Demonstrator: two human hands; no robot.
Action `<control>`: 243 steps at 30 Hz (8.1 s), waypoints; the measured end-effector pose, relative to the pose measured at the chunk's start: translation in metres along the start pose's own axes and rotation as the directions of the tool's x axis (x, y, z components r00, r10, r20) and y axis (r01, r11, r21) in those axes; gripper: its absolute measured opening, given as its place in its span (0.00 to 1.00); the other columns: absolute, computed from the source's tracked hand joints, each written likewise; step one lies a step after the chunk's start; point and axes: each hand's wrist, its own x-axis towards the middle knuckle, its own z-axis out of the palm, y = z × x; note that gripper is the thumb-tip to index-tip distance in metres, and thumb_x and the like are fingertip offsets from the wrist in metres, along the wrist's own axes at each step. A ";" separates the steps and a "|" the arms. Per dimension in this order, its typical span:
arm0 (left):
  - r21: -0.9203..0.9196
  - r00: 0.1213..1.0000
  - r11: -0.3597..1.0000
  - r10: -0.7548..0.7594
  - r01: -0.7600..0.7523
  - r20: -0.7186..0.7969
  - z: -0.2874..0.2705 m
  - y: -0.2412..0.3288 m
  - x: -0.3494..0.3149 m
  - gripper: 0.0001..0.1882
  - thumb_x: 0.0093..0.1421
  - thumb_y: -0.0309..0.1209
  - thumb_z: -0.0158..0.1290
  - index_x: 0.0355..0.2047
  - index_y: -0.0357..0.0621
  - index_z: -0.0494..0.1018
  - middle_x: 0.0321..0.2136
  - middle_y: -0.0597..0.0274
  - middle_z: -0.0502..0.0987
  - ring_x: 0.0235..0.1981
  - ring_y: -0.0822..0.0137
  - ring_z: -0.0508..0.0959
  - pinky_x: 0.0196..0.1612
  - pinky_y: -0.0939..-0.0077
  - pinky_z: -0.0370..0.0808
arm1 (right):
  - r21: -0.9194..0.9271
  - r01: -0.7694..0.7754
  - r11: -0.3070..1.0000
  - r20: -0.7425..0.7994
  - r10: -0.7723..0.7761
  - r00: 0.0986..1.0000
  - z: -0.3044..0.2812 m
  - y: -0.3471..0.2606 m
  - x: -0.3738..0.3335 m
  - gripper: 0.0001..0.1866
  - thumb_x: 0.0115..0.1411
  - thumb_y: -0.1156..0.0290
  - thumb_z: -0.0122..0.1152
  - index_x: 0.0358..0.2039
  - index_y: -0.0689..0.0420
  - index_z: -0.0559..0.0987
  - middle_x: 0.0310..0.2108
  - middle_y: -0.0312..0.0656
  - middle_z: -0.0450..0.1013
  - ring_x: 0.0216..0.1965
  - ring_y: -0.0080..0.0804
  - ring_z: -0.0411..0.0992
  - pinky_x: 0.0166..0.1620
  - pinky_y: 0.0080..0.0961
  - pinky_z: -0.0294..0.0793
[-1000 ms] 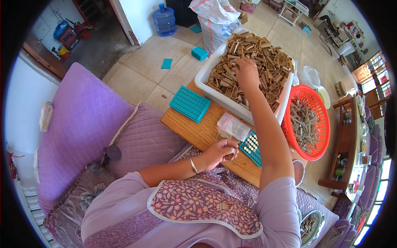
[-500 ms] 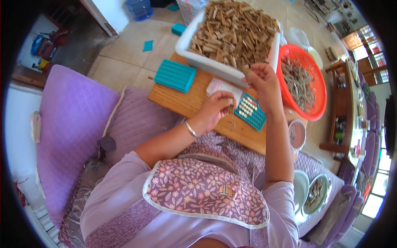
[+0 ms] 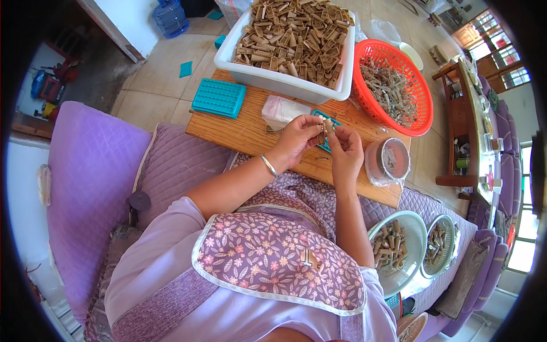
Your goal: The person assembles small plastic components by hand, inserting round plastic inserts into rectangular plastic blocks and organizing them in a tray.
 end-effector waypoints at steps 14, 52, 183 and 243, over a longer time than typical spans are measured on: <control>-0.039 0.977 0.993 0.121 -0.116 0.173 -0.016 -0.006 0.009 0.15 0.60 0.27 0.55 0.47 0.43 0.67 0.41 0.64 0.74 0.42 0.72 0.75 0.46 0.77 0.74 | 0.049 0.051 0.998 -0.012 -0.051 0.999 0.009 0.010 -0.008 0.11 0.58 0.78 0.59 0.42 0.63 0.76 0.36 0.40 0.74 0.37 0.24 0.72 0.42 0.22 0.73; 0.462 0.954 0.874 0.004 -0.149 0.299 0.006 -0.018 -0.042 0.14 0.59 0.25 0.56 0.46 0.41 0.72 0.40 0.65 0.74 0.42 0.73 0.74 0.49 0.75 0.72 | -0.608 0.246 0.755 0.102 -0.233 0.967 -0.080 -0.015 -0.042 0.15 0.50 0.66 0.67 0.38 0.57 0.79 0.33 0.47 0.75 0.38 0.46 0.73 0.40 0.38 0.72; 0.893 0.676 -0.166 0.600 -0.418 0.428 0.022 0.139 0.077 0.06 0.53 0.30 0.57 0.31 0.44 0.76 0.29 0.56 0.77 0.34 0.56 0.77 0.38 0.63 0.73 | -0.863 -0.231 0.450 -0.225 0.068 0.972 -0.252 -0.027 -0.129 0.09 0.59 0.72 0.53 0.39 0.62 0.75 0.32 0.50 0.74 0.34 0.48 0.72 0.39 0.40 0.70; 0.526 0.939 0.805 0.105 -0.273 0.327 0.027 0.022 -0.060 0.11 0.57 0.21 0.57 0.41 0.36 0.72 0.36 0.63 0.77 0.39 0.74 0.77 0.45 0.79 0.75 | 0.305 -0.192 0.933 0.120 0.162 0.979 -0.034 -0.028 -0.058 0.03 0.63 0.76 0.54 0.37 0.58 0.72 0.24 0.34 0.71 0.21 0.13 0.63 0.21 0.09 0.57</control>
